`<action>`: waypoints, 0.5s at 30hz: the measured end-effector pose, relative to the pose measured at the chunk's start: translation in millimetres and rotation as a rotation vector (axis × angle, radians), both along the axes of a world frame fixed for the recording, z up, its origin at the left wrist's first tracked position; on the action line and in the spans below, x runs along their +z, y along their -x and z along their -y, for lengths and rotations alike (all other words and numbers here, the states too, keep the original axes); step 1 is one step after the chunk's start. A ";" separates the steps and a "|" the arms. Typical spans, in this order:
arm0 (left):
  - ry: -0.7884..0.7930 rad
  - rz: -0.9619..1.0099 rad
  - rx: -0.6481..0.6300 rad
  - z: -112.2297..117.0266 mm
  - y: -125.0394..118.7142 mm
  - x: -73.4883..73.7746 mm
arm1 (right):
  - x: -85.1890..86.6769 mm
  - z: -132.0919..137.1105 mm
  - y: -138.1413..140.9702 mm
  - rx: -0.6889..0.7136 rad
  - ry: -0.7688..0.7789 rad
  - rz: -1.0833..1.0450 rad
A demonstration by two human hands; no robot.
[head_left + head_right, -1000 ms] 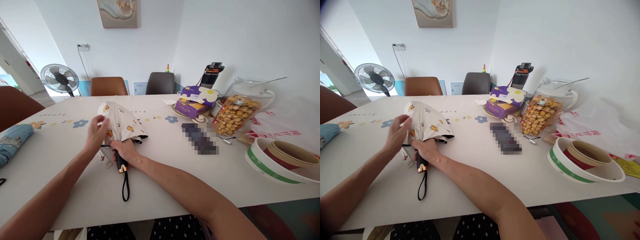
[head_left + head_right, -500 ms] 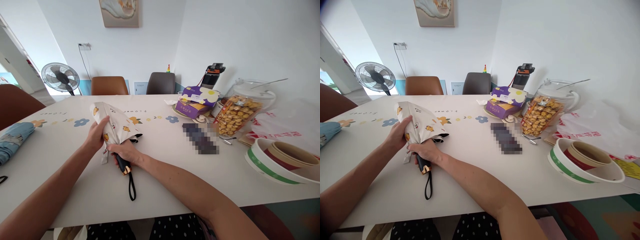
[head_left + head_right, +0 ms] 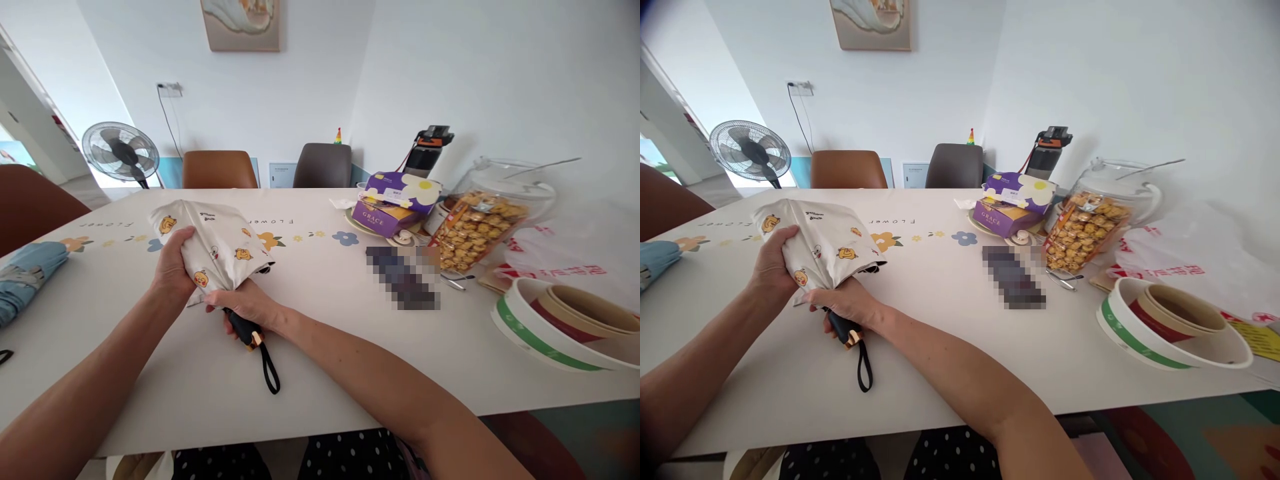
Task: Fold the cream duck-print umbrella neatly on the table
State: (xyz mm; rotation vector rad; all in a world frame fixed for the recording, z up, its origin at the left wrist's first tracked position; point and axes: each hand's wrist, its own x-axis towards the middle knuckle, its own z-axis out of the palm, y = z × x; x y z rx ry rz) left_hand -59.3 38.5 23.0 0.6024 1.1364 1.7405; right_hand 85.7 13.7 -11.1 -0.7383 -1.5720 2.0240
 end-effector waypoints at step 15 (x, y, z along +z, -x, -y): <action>-0.097 0.017 -0.072 0.6 8.7 0.9 | -4.2 -2.5 -1.8 0.084 0.008 -0.067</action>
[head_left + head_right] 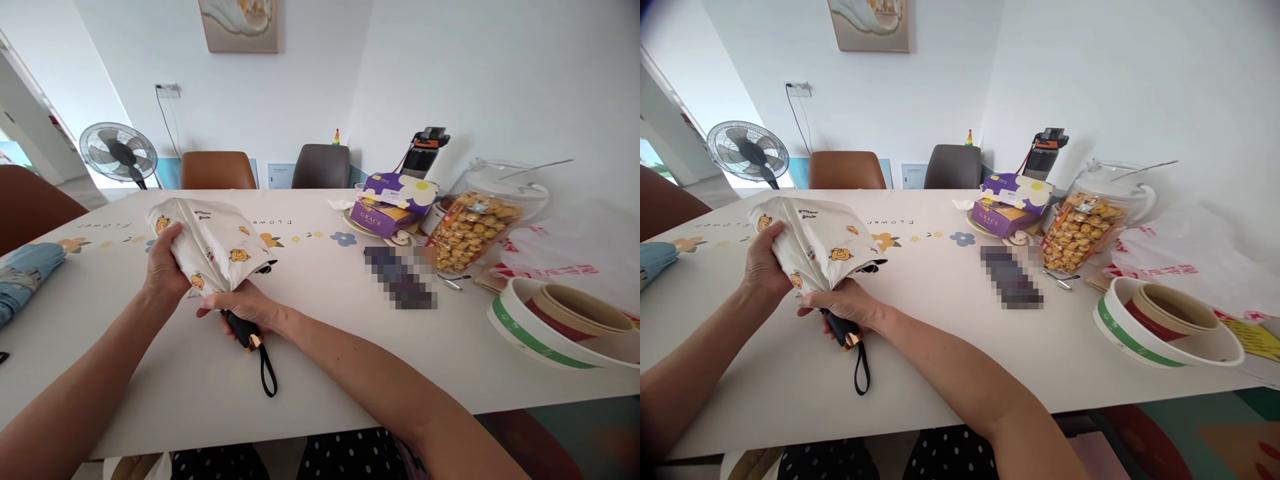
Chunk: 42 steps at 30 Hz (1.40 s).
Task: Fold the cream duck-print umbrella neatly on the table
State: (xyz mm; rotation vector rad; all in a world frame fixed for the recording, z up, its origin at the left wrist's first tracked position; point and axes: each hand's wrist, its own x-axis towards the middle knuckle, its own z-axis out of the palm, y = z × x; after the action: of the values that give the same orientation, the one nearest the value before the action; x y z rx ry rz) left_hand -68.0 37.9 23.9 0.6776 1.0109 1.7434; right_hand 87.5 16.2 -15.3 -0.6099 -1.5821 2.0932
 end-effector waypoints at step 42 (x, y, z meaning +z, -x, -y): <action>0.129 -1.947 0.080 11.0 -63.4 1.2 | -14.6 -4.0 19.6 -0.099 -0.242 0.245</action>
State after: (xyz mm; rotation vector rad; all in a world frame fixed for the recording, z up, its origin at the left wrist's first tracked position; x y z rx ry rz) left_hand -4.6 26.9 25.1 2.3426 2.2623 0.5468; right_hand 67.9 20.2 -29.9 -0.8630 -1.8629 1.7739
